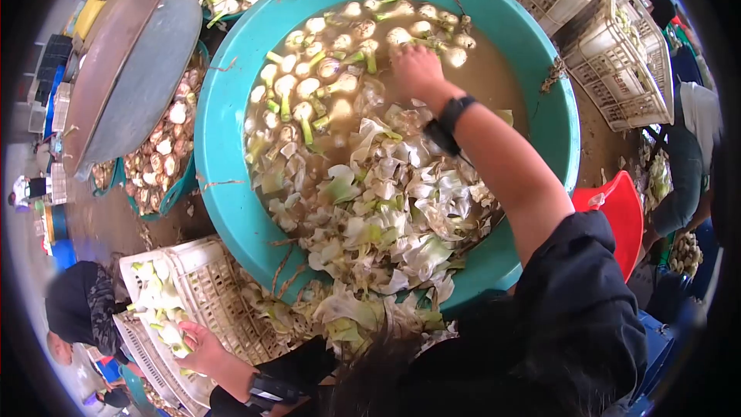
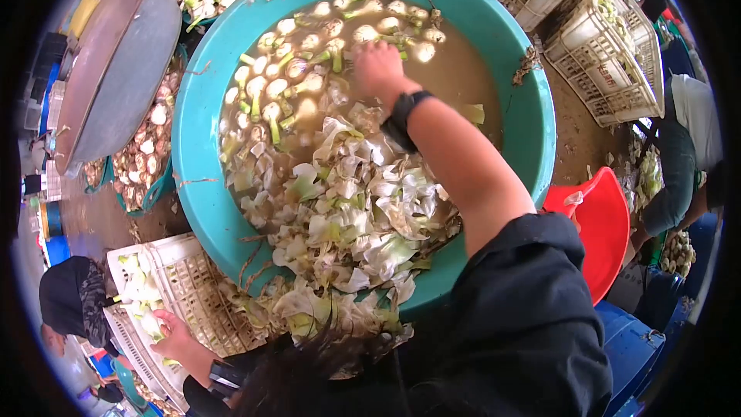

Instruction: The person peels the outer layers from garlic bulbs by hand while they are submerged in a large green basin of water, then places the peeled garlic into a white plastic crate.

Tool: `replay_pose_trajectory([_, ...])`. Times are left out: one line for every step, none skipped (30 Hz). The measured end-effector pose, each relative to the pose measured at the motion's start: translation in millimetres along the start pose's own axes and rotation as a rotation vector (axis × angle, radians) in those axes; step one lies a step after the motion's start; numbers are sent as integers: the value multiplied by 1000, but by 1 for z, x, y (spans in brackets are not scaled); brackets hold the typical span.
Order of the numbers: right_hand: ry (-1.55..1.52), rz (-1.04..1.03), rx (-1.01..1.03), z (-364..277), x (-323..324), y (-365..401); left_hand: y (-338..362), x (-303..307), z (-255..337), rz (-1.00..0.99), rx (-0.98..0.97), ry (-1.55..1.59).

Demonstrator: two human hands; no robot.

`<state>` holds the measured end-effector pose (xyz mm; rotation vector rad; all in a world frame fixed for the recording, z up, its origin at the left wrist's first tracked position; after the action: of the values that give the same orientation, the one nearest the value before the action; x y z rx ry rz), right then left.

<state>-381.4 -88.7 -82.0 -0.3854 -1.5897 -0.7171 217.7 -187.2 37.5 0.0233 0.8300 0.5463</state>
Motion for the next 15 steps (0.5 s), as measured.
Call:
replay_pose_trajectory([61, -111, -16, 17, -17, -14, 8, 7, 12, 182, -182, -73])
replay_pose_trajectory([120, -223, -29, 28, -32, -24, -5, -7, -19, -190, 17, -125])
replay_pose_trajectory([-21, -270, -98, 37, -40, -30, 14, -33, -55, -560, 216, -174])
replay_pose_trajectory([-24, -265, -99, 40, -42, -32, 27, -33, -93, -600, 342, -411])
replay_pose_trajectory([-240, -377, -44, 36, -48, -26, 71, -54, -127, -634, 390, -657])
replay_pose_trajectory([-452, -486, 18, 24, -45, -16, 104, -62, -161, -628, 507, -645])
replay_pose_trajectory([-545, -410, -29, 15, -35, -3, 129, -67, -196, -763, 618, -770])
replay_pose_trajectory([-653, -417, 64, -6, -40, 9, 156, -71, -223, -797, 774, -828])
replay_pose_trajectory([-710, -386, 264, -36, -9, 50, 172, -67, -246, -768, 920, -809])
replay_pose_trajectory([-849, -211, 401, -56, -14, 71, 184, -61, -265, -734, 1070, -792])
replay_pose_trajectory([-885, -234, 490, -77, -3, 102, 188, -60, -277, -732, 1117, -755])
replay_pose_trajectory([-709, -142, 773, -102, 19, 135, 192, -60, -285, -735, 1166, -718])
replay_pose_trajectory([-502, -142, 815, -119, 19, 154, 190, -64, -284, -728, 1119, -724])
replay_pose_trajectory([-531, -178, 782, -122, 18, 162, 190, -61, -281, -730, 1124, -733])
replay_pose_trajectory([-542, -236, 766, -125, 20, 167, 185, -63, -274, -792, 1041, -802])
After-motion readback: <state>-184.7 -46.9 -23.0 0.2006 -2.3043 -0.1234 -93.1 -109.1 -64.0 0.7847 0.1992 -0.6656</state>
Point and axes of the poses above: each hand's wrist, its own y-axis away from the middle knuckle, its own x-axis out of the back of the hand, z = x × y, the point moved 8 cm from there along -y, towards the middle knuckle, and after that the axes turned 14 degrees about -z, right-handed, at the moved point
